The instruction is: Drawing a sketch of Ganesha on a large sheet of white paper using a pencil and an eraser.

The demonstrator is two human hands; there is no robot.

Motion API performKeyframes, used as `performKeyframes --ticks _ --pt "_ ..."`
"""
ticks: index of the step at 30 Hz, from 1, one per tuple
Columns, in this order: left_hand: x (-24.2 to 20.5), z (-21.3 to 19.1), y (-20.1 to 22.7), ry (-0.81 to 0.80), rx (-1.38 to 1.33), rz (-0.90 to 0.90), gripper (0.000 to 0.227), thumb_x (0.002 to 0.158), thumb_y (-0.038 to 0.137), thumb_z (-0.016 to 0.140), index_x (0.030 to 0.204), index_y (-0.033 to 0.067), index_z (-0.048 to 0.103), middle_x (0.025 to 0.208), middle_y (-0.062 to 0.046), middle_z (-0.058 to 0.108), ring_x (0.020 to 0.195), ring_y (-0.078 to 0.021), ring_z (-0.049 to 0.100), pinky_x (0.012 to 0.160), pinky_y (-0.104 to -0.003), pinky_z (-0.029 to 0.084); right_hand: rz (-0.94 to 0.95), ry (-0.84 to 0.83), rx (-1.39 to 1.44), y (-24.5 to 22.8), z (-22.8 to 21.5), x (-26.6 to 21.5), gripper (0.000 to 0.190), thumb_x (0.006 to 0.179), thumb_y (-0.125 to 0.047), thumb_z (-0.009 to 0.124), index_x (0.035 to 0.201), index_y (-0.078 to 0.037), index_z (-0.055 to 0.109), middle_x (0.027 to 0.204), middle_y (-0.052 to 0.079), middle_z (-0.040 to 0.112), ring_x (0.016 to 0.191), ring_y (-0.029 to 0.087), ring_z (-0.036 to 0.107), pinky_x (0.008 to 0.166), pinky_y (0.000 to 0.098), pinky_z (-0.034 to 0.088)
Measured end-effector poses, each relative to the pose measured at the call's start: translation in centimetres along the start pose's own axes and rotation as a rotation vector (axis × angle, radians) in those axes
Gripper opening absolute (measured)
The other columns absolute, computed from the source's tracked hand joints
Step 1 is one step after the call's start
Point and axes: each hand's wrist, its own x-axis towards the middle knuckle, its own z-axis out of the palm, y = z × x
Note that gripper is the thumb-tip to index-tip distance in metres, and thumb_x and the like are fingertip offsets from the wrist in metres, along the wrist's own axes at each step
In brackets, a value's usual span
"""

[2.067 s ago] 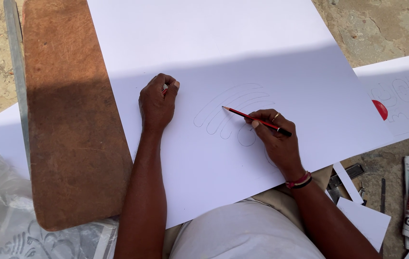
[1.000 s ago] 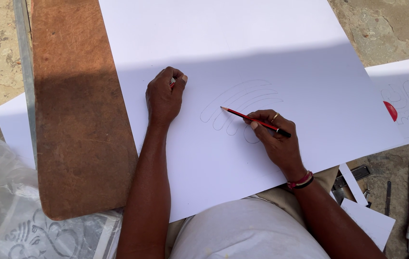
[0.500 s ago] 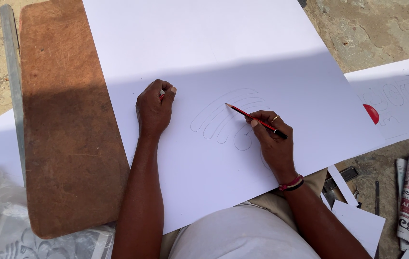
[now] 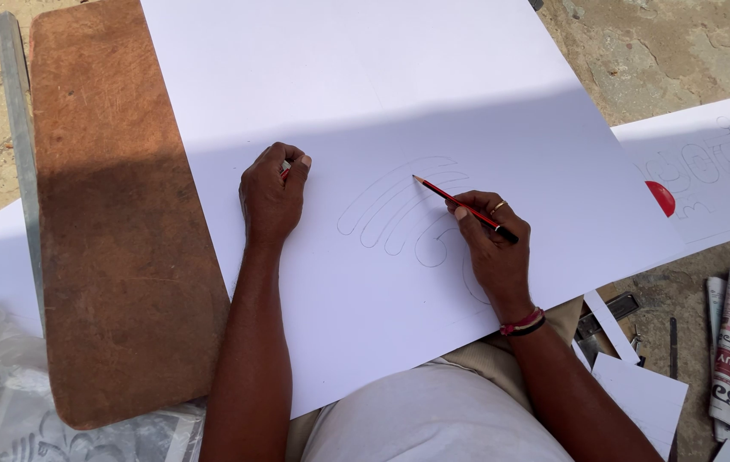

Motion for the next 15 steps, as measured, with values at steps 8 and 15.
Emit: performKeyframes --ticks 8,15 --pt "0.2 0.4 -0.6 0.033 -0.014 0.073 0.017 0.1 0.023 0.066 0.094 0.0074 0.069 0.087 -0.003 0.072 0.075 -0.0142 0.066 0.07 -0.036 0.054 -0.047 0.178 0.02 0.7 -1.3 0.1 0.014 0.105 -0.008 0.064 0.114 0.003 0.067 0.11 0.011 0.072 0.107 0.019 0.072 0.1 0.0321 0.059" --pt "0.4 1.0 -0.7 0.06 -0.049 0.059 0.02 0.096 0.025 0.067 0.087 0.0078 0.065 0.079 -0.001 0.069 0.068 -0.0138 0.064 0.065 -0.035 0.054 -0.09 0.065 0.079 -1.3 -1.7 -1.2 0.021 0.118 -0.007 0.054 0.137 0.0 0.059 0.122 0.013 0.071 0.11 0.021 0.07 0.096 0.0316 0.056"
